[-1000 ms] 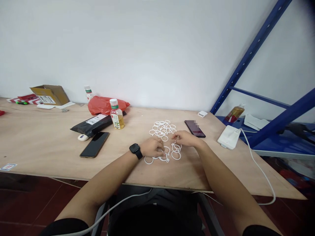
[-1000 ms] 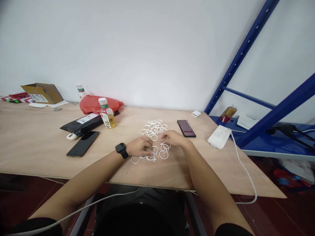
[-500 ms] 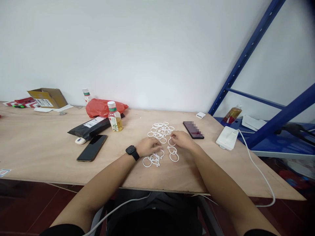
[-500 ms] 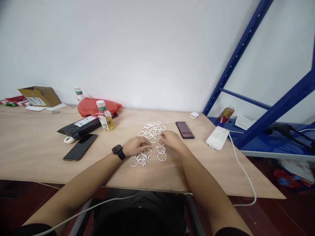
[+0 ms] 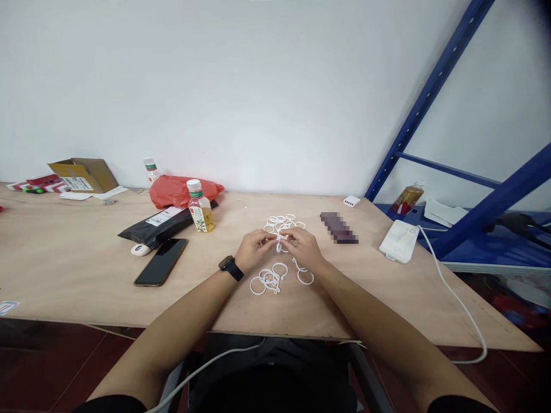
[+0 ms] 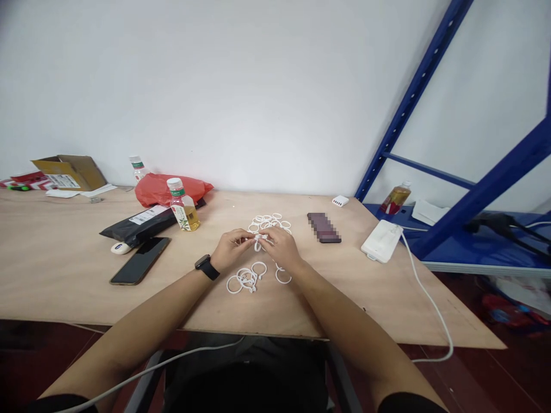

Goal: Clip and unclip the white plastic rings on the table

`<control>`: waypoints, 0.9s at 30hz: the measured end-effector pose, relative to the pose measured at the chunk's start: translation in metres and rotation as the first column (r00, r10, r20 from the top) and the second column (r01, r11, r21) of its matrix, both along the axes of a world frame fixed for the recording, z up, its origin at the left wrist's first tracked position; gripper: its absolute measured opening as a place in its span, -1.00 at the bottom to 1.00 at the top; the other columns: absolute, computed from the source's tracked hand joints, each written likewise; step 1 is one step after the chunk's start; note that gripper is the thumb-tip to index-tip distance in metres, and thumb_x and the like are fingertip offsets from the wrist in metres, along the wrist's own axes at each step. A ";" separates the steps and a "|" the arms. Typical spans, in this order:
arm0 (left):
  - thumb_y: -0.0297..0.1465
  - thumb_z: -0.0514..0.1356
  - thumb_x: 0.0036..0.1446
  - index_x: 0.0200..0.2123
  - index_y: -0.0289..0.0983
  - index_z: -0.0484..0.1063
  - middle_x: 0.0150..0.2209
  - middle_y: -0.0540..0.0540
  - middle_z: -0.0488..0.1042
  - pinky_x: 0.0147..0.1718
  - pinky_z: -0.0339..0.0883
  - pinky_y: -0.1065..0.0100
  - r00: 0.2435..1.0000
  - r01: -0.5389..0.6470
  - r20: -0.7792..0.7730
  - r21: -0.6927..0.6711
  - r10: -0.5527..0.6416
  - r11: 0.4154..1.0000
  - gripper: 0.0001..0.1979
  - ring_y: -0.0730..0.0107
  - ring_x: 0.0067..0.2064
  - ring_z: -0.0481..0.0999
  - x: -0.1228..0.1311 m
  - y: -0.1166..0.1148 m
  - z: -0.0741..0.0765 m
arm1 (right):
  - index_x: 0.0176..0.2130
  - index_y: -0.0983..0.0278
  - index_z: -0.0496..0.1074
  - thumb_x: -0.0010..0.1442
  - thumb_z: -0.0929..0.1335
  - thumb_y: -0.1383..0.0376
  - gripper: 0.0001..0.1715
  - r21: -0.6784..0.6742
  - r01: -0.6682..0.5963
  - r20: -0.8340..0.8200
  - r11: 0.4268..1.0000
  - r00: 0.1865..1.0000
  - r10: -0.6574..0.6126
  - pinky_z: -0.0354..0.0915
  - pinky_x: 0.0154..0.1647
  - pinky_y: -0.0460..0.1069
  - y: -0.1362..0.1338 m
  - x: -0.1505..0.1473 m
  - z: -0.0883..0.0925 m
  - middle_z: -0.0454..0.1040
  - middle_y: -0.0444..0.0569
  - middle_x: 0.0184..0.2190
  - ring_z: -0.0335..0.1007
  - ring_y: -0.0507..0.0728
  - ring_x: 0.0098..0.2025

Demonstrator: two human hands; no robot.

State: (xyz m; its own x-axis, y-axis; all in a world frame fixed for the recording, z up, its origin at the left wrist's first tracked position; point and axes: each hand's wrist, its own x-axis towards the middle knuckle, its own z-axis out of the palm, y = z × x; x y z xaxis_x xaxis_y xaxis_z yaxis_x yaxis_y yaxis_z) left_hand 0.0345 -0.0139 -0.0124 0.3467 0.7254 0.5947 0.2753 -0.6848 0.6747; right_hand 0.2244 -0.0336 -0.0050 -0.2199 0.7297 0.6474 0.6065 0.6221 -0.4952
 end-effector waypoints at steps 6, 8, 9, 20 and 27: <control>-0.20 0.21 0.19 -0.33 -0.29 0.55 -0.39 -0.11 0.55 -0.37 0.32 0.38 0.999 -0.031 0.009 -0.001 0.031 1.000 -0.73 0.44 -0.40 0.43 -0.001 -0.002 0.003 | -0.22 0.18 0.53 0.27 0.31 0.30 -0.82 -0.048 -0.175 -0.040 0.983 0.984 0.173 0.37 -0.14 0.03 -0.003 0.000 0.007 0.55 -0.03 -0.24 0.47 0.12 -0.19; -0.19 0.21 0.19 -0.33 -0.29 0.55 -0.40 -0.10 0.54 -0.38 0.32 0.39 1.000 -0.021 0.006 -0.018 0.022 1.000 -0.72 0.44 -0.41 0.42 -0.002 -0.002 0.003 | -0.22 0.19 0.53 0.27 0.31 0.30 -0.82 -0.059 -0.198 -0.065 0.978 0.979 0.194 0.37 -0.14 0.03 -0.003 0.000 0.007 0.55 -0.03 -0.24 0.46 0.11 -0.19; -0.18 0.21 0.19 -0.34 -0.30 0.54 -0.40 -0.10 0.54 -0.39 0.31 0.39 1.000 -0.011 0.005 -0.032 0.012 0.999 -0.72 0.44 -0.41 0.42 -0.002 -0.002 0.004 | -0.23 0.19 0.53 0.27 0.31 0.29 -0.82 -0.064 -0.202 -0.076 0.977 0.977 0.197 0.36 -0.13 0.03 -0.004 -0.001 0.007 0.55 -0.03 -0.25 0.46 0.11 -0.19; -0.17 0.19 0.20 -0.36 -0.32 0.48 -0.42 -0.07 0.50 -0.38 0.29 0.40 0.998 0.058 0.040 -0.086 -0.054 0.995 -0.69 0.45 -0.39 0.41 -0.002 0.006 -0.002 | -0.28 0.21 0.48 0.30 0.27 0.28 -0.81 -0.080 -0.198 -0.061 0.977 0.979 0.194 0.32 -0.12 0.03 -0.001 -0.004 0.005 0.52 -0.04 -0.30 0.42 0.12 -0.21; -0.20 0.21 0.20 -0.25 -0.27 0.52 -0.34 -0.09 0.52 -0.34 0.33 0.38 0.997 0.011 -0.073 0.040 -0.008 0.999 -0.76 0.43 -0.36 0.43 -0.003 0.007 0.001 | -0.26 0.19 0.49 0.30 0.28 0.29 -0.81 -0.026 -0.109 0.007 0.994 0.994 0.109 0.30 -0.10 0.02 0.003 -0.004 0.003 0.53 -0.04 -0.26 0.42 0.12 -0.17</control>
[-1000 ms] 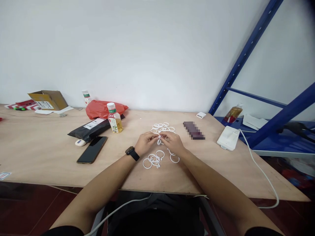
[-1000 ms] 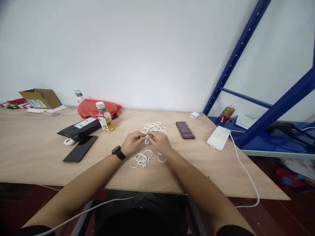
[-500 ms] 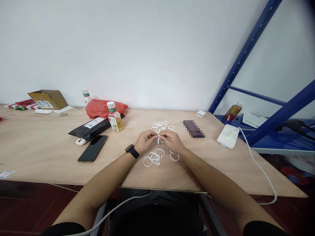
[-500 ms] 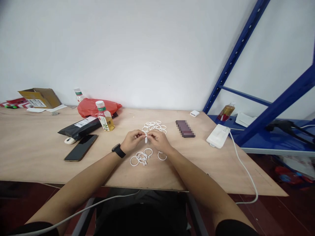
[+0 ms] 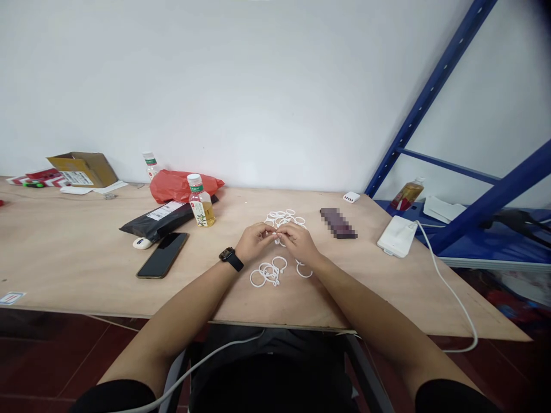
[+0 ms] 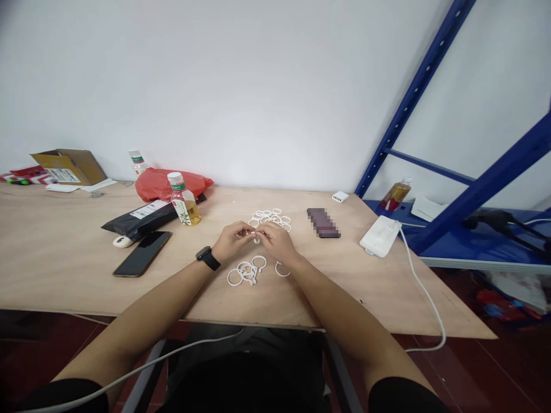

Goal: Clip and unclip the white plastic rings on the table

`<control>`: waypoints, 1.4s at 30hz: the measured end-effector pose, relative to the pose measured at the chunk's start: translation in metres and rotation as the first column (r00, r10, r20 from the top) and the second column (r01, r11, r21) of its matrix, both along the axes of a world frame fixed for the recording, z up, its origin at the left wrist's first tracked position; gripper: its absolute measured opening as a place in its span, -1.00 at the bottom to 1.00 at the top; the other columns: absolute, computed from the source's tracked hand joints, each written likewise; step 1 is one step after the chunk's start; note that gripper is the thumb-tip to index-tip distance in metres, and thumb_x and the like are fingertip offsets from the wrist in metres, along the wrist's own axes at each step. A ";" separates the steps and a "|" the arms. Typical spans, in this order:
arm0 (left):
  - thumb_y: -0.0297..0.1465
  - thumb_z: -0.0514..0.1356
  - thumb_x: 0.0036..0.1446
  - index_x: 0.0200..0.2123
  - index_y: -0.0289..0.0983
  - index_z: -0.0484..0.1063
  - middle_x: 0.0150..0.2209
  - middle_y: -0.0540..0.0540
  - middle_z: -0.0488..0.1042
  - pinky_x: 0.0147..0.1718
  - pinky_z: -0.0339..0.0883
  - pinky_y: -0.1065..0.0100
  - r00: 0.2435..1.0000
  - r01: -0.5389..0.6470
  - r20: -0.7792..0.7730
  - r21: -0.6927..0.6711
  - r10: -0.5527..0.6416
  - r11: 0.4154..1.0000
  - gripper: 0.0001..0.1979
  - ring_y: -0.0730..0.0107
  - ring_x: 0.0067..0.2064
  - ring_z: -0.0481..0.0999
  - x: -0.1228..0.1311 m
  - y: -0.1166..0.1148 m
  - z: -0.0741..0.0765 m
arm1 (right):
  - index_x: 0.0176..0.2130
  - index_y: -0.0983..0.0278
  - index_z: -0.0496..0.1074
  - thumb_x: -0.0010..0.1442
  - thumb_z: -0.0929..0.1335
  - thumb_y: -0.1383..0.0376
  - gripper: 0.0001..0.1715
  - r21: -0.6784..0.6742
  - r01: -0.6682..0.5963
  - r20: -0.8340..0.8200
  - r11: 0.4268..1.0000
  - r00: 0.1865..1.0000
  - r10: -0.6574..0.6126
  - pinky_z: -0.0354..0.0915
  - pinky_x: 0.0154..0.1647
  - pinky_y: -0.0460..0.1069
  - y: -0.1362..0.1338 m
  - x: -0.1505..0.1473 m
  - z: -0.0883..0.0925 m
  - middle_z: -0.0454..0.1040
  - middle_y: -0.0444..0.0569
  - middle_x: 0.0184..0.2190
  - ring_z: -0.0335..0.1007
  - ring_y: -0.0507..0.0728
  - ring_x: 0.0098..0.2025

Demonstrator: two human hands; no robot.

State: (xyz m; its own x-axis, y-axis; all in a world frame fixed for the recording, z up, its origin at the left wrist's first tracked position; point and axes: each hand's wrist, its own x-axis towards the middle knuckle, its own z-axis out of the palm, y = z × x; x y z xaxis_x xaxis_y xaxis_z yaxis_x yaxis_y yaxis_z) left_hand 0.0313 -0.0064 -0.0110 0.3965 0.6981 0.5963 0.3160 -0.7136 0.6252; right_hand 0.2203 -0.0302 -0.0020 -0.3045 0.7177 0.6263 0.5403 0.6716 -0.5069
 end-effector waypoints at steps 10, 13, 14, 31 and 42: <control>-0.35 0.22 0.17 -0.09 -0.24 0.53 -0.30 -0.08 0.58 -0.27 0.35 0.34 0.944 -0.183 -0.254 0.126 0.210 0.975 -0.76 0.39 -0.36 0.48 -0.016 0.020 -0.017 | -0.44 0.23 0.51 -0.01 0.46 0.24 -0.90 -0.517 0.094 0.362 0.851 0.925 0.117 0.18 -0.50 -0.11 0.003 0.052 0.012 0.52 -0.18 -0.52 0.39 0.03 -0.49; -0.33 0.20 0.19 -0.08 -0.24 0.53 -0.31 -0.07 0.58 -0.29 0.35 0.36 0.951 -0.134 -0.265 0.104 0.157 0.986 -0.75 0.42 -0.38 0.48 -0.012 0.014 -0.015 | -0.51 0.24 0.48 -0.04 0.45 0.34 -0.94 -0.494 0.132 0.435 0.859 0.893 0.114 0.15 -0.52 -0.12 0.005 0.052 0.005 0.48 -0.19 -0.56 0.35 0.02 -0.51; -0.33 0.20 0.19 -0.09 -0.25 0.53 -0.31 -0.07 0.57 -0.29 0.35 0.37 0.956 -0.108 -0.264 0.098 0.130 0.989 -0.76 0.42 -0.38 0.48 -0.011 0.012 -0.014 | -0.52 0.24 0.47 -0.04 0.43 0.38 -0.93 -0.447 0.128 0.450 0.886 0.887 0.099 0.16 -0.50 -0.12 0.006 0.050 0.004 0.48 -0.18 -0.55 0.36 0.03 -0.49; -0.31 0.18 0.24 -0.29 -0.23 0.56 -0.36 -0.09 0.60 -0.31 0.35 0.34 0.995 -0.067 -0.054 0.302 0.087 0.951 -0.83 0.41 -0.37 0.51 -0.002 -0.008 0.004 | -0.18 0.17 0.59 0.19 0.38 0.25 -0.80 -0.182 -0.076 -0.255 0.980 0.967 0.028 0.41 -0.19 0.03 -0.005 0.001 -0.003 0.60 -0.05 -0.27 0.52 0.14 -0.24; -0.36 0.19 0.20 -0.38 -0.26 0.51 -0.45 -0.06 0.54 -0.32 0.30 0.35 0.993 -0.072 -0.076 0.271 0.096 0.960 -0.85 0.42 -0.41 0.45 0.002 -0.013 0.007 | -0.25 0.21 0.56 0.23 0.36 0.22 -0.83 -0.143 -0.055 -0.216 0.988 0.976 0.024 0.38 -0.25 0.00 -0.008 -0.004 -0.006 0.58 -0.08 -0.37 0.49 0.11 -0.31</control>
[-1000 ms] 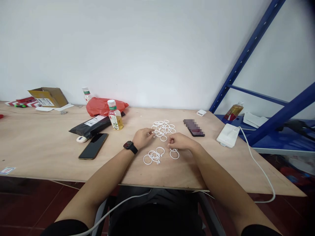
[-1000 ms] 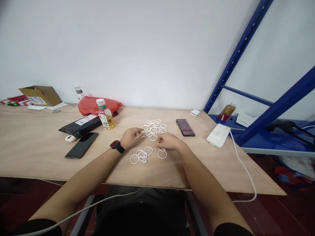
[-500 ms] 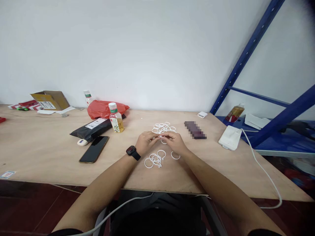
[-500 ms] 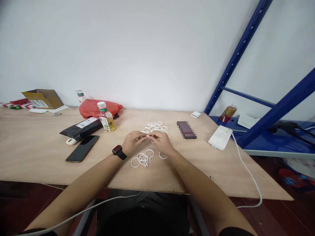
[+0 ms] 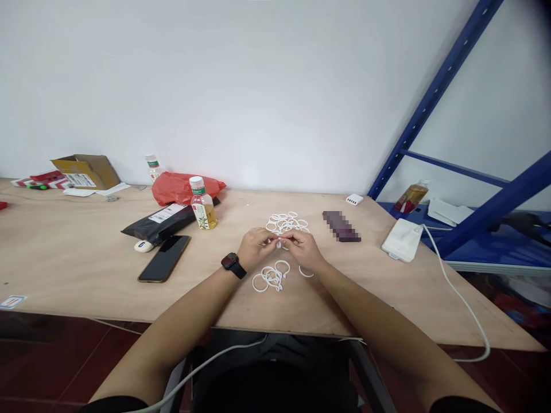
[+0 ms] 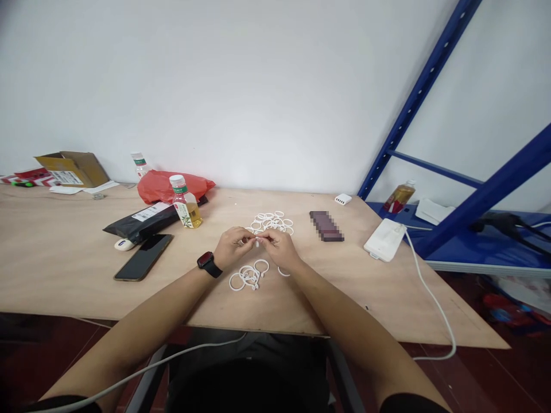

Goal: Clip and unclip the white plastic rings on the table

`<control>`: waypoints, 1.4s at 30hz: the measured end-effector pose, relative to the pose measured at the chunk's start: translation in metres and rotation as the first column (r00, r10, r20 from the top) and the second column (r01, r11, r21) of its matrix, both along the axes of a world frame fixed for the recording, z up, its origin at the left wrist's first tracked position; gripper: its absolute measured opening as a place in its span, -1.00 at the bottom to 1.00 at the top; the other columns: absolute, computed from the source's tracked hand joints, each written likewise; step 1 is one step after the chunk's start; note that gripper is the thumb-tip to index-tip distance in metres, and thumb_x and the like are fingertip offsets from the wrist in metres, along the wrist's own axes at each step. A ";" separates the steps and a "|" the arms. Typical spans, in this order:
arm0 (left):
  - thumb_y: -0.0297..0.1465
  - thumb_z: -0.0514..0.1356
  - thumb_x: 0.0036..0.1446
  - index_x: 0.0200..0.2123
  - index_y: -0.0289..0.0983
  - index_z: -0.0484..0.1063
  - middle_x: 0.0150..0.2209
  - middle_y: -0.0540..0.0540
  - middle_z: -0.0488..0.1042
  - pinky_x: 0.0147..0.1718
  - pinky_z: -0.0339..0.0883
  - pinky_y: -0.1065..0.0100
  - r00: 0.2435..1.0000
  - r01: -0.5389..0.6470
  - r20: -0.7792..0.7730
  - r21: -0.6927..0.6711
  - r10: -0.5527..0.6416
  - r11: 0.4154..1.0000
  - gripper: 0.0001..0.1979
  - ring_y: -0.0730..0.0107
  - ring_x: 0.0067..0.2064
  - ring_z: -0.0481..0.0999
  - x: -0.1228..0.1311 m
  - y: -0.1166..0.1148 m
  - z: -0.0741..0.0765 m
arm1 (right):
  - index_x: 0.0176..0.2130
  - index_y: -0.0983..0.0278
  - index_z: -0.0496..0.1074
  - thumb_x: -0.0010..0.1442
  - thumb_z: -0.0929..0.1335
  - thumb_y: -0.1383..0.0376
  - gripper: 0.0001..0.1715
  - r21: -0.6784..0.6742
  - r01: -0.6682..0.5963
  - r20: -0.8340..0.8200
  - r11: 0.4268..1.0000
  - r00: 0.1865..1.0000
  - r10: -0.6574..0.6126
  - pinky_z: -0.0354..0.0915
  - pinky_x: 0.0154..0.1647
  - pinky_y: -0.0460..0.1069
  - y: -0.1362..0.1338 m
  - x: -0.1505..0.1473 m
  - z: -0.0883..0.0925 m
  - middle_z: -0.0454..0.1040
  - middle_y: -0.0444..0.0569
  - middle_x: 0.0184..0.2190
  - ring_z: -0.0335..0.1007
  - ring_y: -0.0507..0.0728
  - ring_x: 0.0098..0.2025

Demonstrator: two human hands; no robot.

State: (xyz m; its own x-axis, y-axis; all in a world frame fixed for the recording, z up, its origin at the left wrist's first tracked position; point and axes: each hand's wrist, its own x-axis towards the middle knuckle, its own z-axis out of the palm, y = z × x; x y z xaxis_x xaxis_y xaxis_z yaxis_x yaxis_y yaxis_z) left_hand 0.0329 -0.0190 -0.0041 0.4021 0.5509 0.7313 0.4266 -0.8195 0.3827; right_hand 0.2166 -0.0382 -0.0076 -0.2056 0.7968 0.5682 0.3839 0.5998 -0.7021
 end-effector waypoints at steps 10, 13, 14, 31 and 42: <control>-0.32 0.22 0.15 -0.27 -0.25 0.56 -0.34 -0.05 0.55 -0.32 0.31 0.40 0.931 0.181 -0.242 -0.340 -0.272 0.923 -0.84 0.44 -0.36 0.45 -0.018 0.005 0.009 | -0.15 0.18 0.54 0.23 0.35 0.29 -0.81 0.189 0.213 0.375 0.959 0.887 -0.271 0.31 -0.12 0.03 0.022 0.028 0.002 0.56 -0.01 -0.19 0.45 0.16 -0.15; -0.43 0.24 0.05 -0.23 -0.24 0.57 -0.19 -0.08 0.53 -0.16 0.34 0.37 0.868 0.248 -0.318 -0.388 -0.382 0.887 -0.82 0.35 -0.19 0.48 -0.012 0.000 0.005 | -0.19 0.19 0.55 0.22 0.35 0.30 -0.83 0.112 0.157 0.433 0.981 0.881 -0.191 0.29 -0.20 -0.02 0.020 0.034 0.003 0.58 -0.05 -0.24 0.46 0.11 -0.23; -0.45 0.23 0.03 -0.23 -0.24 0.57 -0.15 -0.09 0.52 -0.11 0.34 0.36 0.851 0.268 -0.331 -0.396 -0.408 0.878 -0.79 0.33 -0.14 0.48 -0.009 -0.002 0.003 | -0.20 0.19 0.55 0.23 0.35 0.31 -0.83 0.092 0.138 0.433 0.986 0.886 -0.164 0.29 -0.21 -0.03 0.019 0.034 0.004 0.58 -0.06 -0.25 0.46 0.10 -0.24; -0.29 0.15 0.10 -0.41 -0.22 0.56 -0.37 -0.08 0.50 -0.31 0.28 0.37 0.791 -0.069 -0.601 -0.272 -0.114 0.960 -0.79 0.33 -0.30 0.47 -0.014 0.007 0.000 | -0.16 0.23 0.55 0.06 0.37 0.43 -0.69 -0.210 -0.139 0.616 0.968 0.750 0.241 0.23 -0.21 -0.06 0.004 0.020 0.003 0.46 -0.03 -0.23 0.38 0.10 -0.22; -0.26 0.25 0.11 -0.03 -0.22 0.45 -0.14 -0.11 0.52 -0.22 0.35 0.33 0.954 0.051 -0.272 -0.274 -0.128 0.960 -0.65 0.33 -0.22 0.49 -0.008 0.000 0.000 | -0.21 0.23 0.48 0.09 0.31 0.47 -0.73 0.004 -0.050 0.404 0.999 0.914 0.044 0.24 -0.27 -0.05 0.003 0.013 0.004 0.49 -0.09 -0.34 0.35 0.06 -0.35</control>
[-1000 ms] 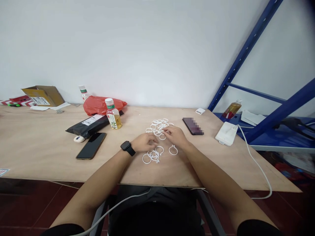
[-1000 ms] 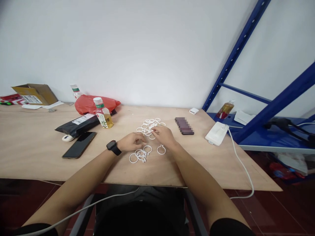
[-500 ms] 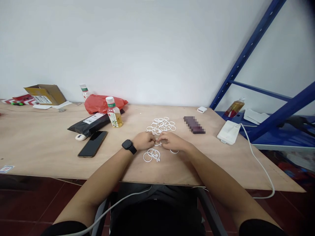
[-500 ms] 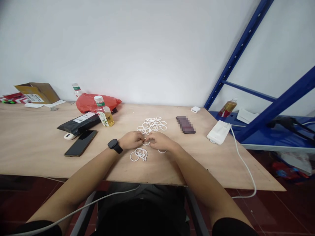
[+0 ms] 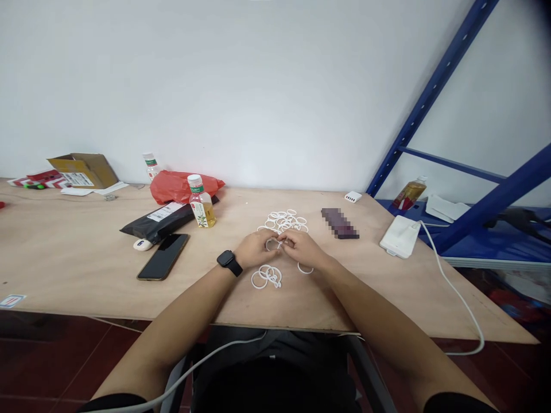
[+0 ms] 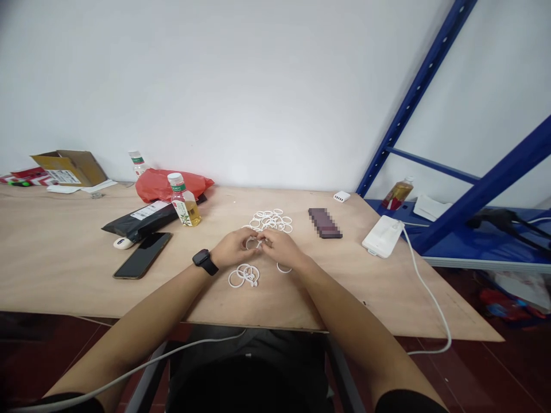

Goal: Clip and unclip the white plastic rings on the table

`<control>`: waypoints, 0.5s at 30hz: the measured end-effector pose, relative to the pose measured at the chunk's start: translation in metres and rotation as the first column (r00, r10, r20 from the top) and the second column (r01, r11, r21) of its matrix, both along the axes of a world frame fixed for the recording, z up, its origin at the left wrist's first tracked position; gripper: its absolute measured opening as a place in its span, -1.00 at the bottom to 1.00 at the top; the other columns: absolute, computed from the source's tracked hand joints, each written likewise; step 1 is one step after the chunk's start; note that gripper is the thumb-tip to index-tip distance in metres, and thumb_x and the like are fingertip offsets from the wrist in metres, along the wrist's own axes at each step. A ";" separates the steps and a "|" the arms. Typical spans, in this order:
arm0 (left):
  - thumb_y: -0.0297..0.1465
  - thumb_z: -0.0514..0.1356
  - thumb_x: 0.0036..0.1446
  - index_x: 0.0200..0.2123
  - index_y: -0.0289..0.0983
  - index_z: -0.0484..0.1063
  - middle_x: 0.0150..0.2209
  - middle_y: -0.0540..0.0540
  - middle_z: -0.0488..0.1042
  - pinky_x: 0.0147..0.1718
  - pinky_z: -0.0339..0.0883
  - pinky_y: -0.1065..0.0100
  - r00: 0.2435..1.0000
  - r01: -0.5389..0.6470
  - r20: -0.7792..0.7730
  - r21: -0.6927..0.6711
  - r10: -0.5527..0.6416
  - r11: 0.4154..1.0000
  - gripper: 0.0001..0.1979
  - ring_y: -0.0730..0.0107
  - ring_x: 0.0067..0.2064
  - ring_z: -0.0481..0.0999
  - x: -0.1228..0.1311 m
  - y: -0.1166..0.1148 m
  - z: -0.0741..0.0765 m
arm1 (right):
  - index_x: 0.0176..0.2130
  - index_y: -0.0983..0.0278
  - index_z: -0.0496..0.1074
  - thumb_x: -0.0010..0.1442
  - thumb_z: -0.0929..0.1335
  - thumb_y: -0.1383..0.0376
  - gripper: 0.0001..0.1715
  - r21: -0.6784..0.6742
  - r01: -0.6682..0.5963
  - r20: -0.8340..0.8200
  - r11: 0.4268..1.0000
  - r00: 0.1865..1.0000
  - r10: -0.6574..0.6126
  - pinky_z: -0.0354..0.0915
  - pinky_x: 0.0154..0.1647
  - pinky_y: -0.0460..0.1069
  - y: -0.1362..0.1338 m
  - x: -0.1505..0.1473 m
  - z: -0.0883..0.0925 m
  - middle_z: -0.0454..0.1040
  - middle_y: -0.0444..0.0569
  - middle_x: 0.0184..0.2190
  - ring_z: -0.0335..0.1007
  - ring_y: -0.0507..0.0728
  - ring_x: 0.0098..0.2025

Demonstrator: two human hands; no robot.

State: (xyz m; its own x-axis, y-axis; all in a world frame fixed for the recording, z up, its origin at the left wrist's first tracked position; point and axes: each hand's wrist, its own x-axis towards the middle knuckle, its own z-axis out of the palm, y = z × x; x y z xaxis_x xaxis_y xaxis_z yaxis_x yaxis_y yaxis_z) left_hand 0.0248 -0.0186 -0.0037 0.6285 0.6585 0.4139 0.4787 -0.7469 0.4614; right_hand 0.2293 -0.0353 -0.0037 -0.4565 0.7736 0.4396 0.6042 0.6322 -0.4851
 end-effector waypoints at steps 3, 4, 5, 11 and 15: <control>-0.28 0.23 0.14 -0.03 -0.24 0.48 -0.23 -0.07 0.56 -0.30 0.35 0.36 0.998 -0.001 0.057 -0.055 0.004 0.999 -0.67 0.40 -0.34 0.47 0.001 -0.001 0.002 | -0.21 0.24 0.48 0.12 0.34 0.42 -0.79 -0.001 0.036 -0.116 0.999 0.993 -0.036 0.25 -0.29 -0.05 -0.002 -0.002 0.003 0.49 -0.11 -0.37 0.33 0.04 -0.41; -0.28 0.23 0.14 -0.04 -0.24 0.49 -0.24 -0.07 0.57 -0.30 0.35 0.36 0.997 -0.005 0.080 -0.065 0.010 0.998 -0.68 0.40 -0.35 0.48 0.001 -0.001 0.002 | -0.20 0.24 0.49 0.13 0.35 0.40 -0.80 -0.006 0.053 -0.152 0.999 0.987 -0.053 0.25 -0.29 -0.05 -0.002 -0.003 0.003 0.50 -0.11 -0.37 0.33 0.03 -0.41; -0.28 0.23 0.14 -0.04 -0.24 0.49 -0.22 -0.07 0.58 -0.29 0.36 0.36 0.994 -0.009 0.107 -0.072 0.016 0.997 -0.68 0.40 -0.33 0.49 0.001 -0.002 0.002 | -0.19 0.24 0.49 0.13 0.36 0.38 -0.80 -0.011 0.076 -0.184 0.997 0.980 -0.076 0.26 -0.30 -0.05 -0.002 -0.003 0.003 0.50 -0.11 -0.38 0.34 0.03 -0.42; -0.28 0.22 0.17 0.02 -0.23 0.42 -0.02 -0.11 0.55 -0.17 0.41 0.34 0.971 0.025 0.237 -0.097 -0.002 0.995 -0.65 0.36 -0.18 0.56 0.001 -0.001 -0.002 | -0.32 0.23 0.52 0.20 0.36 0.29 -0.89 -0.024 0.096 -0.249 0.995 0.963 -0.099 0.28 -0.28 -0.04 -0.003 -0.004 0.006 0.54 -0.10 -0.40 0.40 0.06 -0.37; -0.21 0.17 0.23 -0.16 -0.27 0.44 -0.23 -0.09 0.59 -0.23 0.42 0.37 0.945 0.074 0.328 -0.188 -0.009 0.979 -0.74 0.39 -0.26 0.56 0.004 -0.001 -0.002 | -0.33 0.23 0.51 0.22 0.35 0.28 -0.87 -0.025 0.043 -0.269 0.999 0.962 -0.048 0.29 -0.27 -0.03 -0.006 -0.006 0.010 0.55 -0.08 -0.38 0.43 0.08 -0.33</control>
State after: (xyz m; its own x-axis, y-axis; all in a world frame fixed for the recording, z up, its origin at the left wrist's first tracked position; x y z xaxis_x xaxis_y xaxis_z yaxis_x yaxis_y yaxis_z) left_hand 0.0285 -0.0198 -0.0057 0.5102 0.7230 0.4659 0.2491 -0.6427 0.7245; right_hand 0.2236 -0.0418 0.0064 -0.2868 0.8002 0.5268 0.4774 0.5961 -0.6456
